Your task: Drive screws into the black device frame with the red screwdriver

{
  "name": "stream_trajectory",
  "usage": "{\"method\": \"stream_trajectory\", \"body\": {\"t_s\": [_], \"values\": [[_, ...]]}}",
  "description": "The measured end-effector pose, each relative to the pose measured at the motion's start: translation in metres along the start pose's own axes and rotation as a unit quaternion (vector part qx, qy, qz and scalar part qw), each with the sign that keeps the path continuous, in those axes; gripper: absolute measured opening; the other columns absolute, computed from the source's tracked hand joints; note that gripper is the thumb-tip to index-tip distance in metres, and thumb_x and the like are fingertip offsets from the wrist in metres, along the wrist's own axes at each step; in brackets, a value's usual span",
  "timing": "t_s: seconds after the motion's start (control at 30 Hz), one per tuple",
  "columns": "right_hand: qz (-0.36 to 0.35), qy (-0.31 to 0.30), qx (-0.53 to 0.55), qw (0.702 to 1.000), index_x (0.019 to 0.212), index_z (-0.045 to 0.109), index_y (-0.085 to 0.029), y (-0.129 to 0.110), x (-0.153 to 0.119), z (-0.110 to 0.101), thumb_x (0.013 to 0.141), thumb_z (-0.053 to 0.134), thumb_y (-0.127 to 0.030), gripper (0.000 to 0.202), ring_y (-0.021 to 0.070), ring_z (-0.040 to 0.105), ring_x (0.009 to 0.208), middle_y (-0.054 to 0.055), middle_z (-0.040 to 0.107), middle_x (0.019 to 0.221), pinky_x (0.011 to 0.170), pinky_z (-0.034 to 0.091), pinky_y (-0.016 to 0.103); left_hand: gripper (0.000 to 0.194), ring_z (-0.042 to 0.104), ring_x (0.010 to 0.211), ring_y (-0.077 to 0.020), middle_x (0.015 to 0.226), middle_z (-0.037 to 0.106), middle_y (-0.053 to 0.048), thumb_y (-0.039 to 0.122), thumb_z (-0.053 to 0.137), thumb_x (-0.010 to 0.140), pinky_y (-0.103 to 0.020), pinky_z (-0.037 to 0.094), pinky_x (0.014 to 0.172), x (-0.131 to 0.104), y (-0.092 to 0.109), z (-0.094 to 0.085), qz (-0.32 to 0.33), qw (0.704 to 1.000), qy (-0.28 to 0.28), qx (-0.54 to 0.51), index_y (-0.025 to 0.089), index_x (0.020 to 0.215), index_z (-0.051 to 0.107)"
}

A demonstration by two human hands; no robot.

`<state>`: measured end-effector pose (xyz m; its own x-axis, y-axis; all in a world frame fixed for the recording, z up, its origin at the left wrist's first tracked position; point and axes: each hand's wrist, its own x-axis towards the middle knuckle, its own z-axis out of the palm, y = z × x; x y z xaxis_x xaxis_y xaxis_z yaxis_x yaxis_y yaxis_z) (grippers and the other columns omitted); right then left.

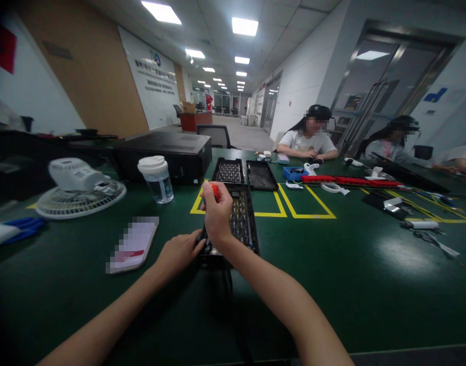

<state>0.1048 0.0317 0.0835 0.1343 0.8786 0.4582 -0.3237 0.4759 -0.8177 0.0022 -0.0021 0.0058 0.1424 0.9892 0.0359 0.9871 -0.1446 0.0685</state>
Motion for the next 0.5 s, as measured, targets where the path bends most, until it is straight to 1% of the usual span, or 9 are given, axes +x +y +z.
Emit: {"method": "stream_trajectory", "body": {"t_s": [0.27,0.4,0.5], "values": [[-0.009,0.04,-0.018,0.999,0.079,0.049,-0.019,0.0009,0.0005,-0.0006,0.081,0.049,-0.04,0.022,0.004,0.041,0.046,-0.005,0.049,0.067,0.042,0.033,0.016,0.041,0.064,0.083,-0.0229,0.094,0.067,-0.011,0.042,0.029,0.088,-0.032,0.047,0.069,-0.0023,0.0018,-0.0032,-0.005,1.0,-0.003,-0.002,0.021,0.116,0.049],[-0.019,0.056,-0.028,0.998,0.076,0.044,-0.02,0.0017,0.001,0.0002,0.08,0.052,-0.04,0.022,0.0042,0.041,0.047,-0.006,0.045,0.064,0.044,0.035,0.016,0.041,0.064,0.083,-0.0236,0.093,0.067,-0.011,0.043,0.029,0.088,-0.034,0.048,0.069,-0.002,0.0024,-0.0041,-0.004,1.0,-0.006,0.001,0.022,0.117,0.049],[-0.028,0.053,-0.032,0.998,0.076,0.043,-0.02,0.0013,-0.0005,0.0017,0.08,0.053,-0.039,0.023,0.0044,0.04,0.047,-0.006,0.042,0.063,0.045,0.035,0.016,0.04,0.064,0.083,-0.0237,0.093,0.067,-0.011,0.042,0.029,0.088,-0.034,0.048,0.068,-0.002,0.0027,-0.0043,-0.004,1.0,-0.007,0.003,0.022,0.115,0.05]]}}
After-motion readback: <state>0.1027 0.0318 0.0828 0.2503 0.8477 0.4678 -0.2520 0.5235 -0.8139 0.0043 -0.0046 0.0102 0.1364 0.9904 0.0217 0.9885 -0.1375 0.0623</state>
